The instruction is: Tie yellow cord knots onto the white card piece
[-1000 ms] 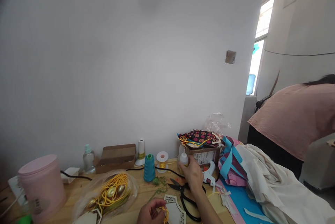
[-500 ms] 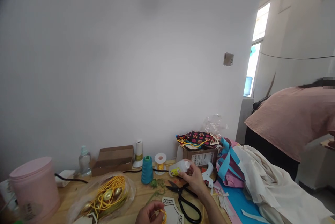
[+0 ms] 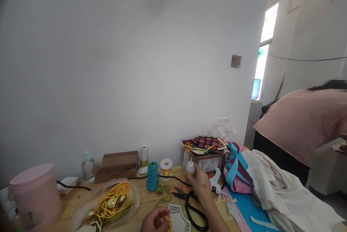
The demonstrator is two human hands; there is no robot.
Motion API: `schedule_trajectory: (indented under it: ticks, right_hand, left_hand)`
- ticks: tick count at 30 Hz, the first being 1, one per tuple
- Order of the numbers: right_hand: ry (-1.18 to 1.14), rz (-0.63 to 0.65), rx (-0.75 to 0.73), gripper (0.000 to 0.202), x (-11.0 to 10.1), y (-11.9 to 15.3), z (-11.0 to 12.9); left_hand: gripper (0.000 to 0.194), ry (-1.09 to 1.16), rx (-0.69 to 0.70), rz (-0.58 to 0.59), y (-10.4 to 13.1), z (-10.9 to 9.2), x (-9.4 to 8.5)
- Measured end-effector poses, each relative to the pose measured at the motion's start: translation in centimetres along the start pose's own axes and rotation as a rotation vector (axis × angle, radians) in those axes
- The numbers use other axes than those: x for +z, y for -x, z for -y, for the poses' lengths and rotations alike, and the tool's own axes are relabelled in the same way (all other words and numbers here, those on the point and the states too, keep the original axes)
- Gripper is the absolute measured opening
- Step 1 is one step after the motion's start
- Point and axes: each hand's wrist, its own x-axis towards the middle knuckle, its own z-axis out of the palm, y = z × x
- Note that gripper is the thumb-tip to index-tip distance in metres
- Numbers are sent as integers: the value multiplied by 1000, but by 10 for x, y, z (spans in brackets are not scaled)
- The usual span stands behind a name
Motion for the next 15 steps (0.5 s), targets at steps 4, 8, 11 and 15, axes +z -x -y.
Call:
schedule_trajectory:
  ticks: [4, 8, 11, 15]
  right_hand:
    - [-95, -134, 54, 44, -4, 14, 6]
    - [-362, -76, 10, 36, -3, 51, 18]
    - [-448, 222, -91, 32, 1, 80, 28]
    - [-328, 273, -202, 26, 2, 100, 38]
  left_hand:
    - [14, 86, -5, 26, 4, -12, -5]
    - [15, 250, -35, 94, 9, -25, -11]
    - [16, 286, -25, 112, 13, -32, -15]
    - [15, 285, -17, 77, 17, -40, -16]
